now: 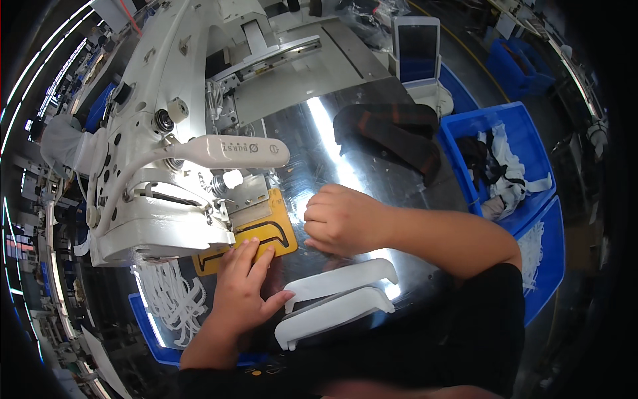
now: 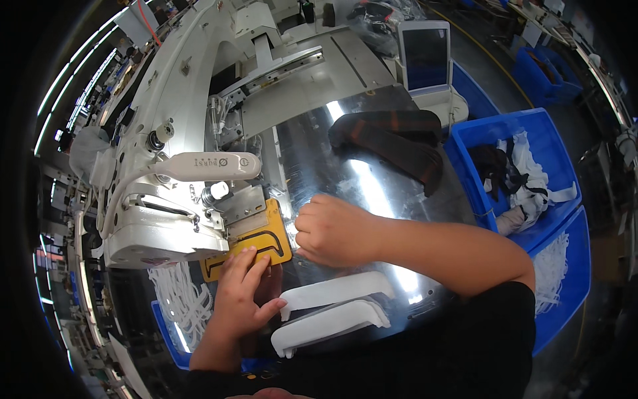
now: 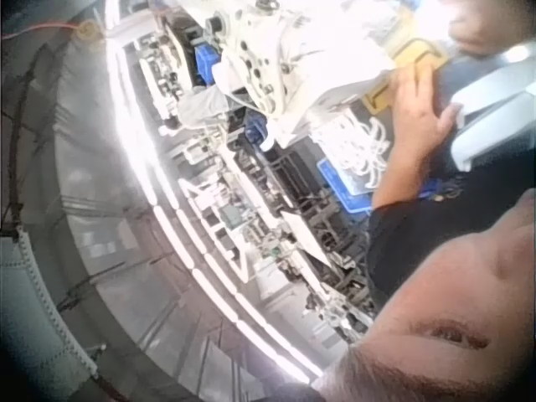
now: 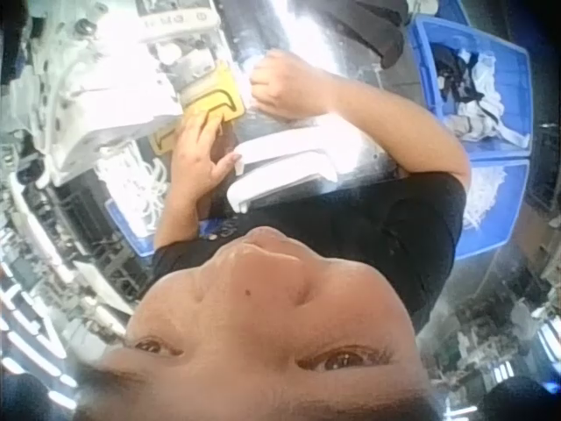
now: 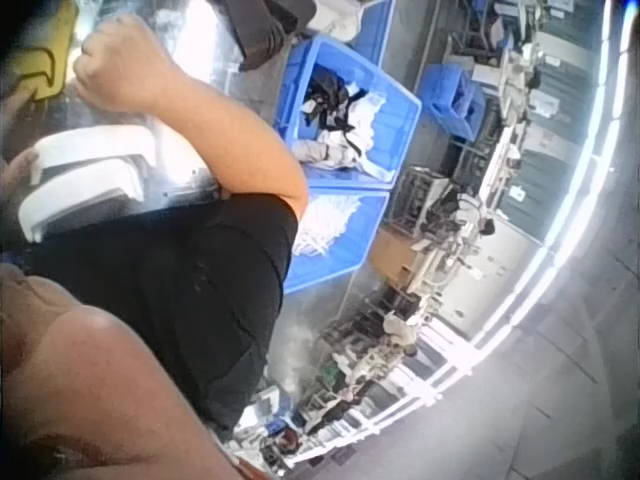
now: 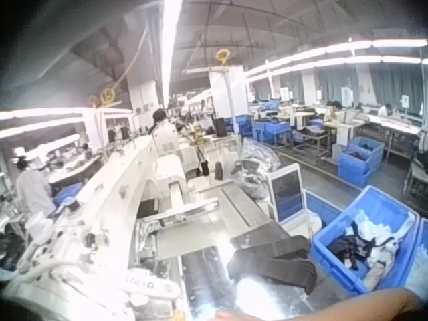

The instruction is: Using an industrial sewing machine to assemble leather or synthetic material components.

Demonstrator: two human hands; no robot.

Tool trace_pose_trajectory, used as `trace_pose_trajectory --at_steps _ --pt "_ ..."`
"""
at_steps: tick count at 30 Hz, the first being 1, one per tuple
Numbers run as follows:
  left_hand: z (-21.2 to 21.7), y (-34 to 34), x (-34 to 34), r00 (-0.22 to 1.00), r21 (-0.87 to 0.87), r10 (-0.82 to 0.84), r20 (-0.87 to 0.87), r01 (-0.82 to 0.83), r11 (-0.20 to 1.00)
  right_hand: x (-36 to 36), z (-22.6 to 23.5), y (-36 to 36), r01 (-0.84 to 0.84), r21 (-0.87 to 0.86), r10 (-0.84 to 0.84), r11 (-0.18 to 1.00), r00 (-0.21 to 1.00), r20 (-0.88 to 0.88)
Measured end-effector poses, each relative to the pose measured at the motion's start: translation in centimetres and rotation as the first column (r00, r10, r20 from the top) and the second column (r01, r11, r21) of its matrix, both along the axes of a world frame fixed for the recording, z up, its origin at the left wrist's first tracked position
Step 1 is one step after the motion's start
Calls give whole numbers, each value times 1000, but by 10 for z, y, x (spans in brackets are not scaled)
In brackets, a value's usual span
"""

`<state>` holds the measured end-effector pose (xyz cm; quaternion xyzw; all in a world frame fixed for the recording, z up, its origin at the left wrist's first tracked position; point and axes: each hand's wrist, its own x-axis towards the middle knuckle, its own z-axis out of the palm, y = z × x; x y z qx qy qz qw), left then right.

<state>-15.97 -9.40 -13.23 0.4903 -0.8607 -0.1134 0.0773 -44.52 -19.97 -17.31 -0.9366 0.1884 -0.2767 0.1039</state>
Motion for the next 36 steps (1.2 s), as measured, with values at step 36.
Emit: trace_pose_trajectory --at_steps 36 --pt "-10 -4 1 990 -114 44 -131 -59 992 -36 39 -25 333 -317 -354 888 935 -8"
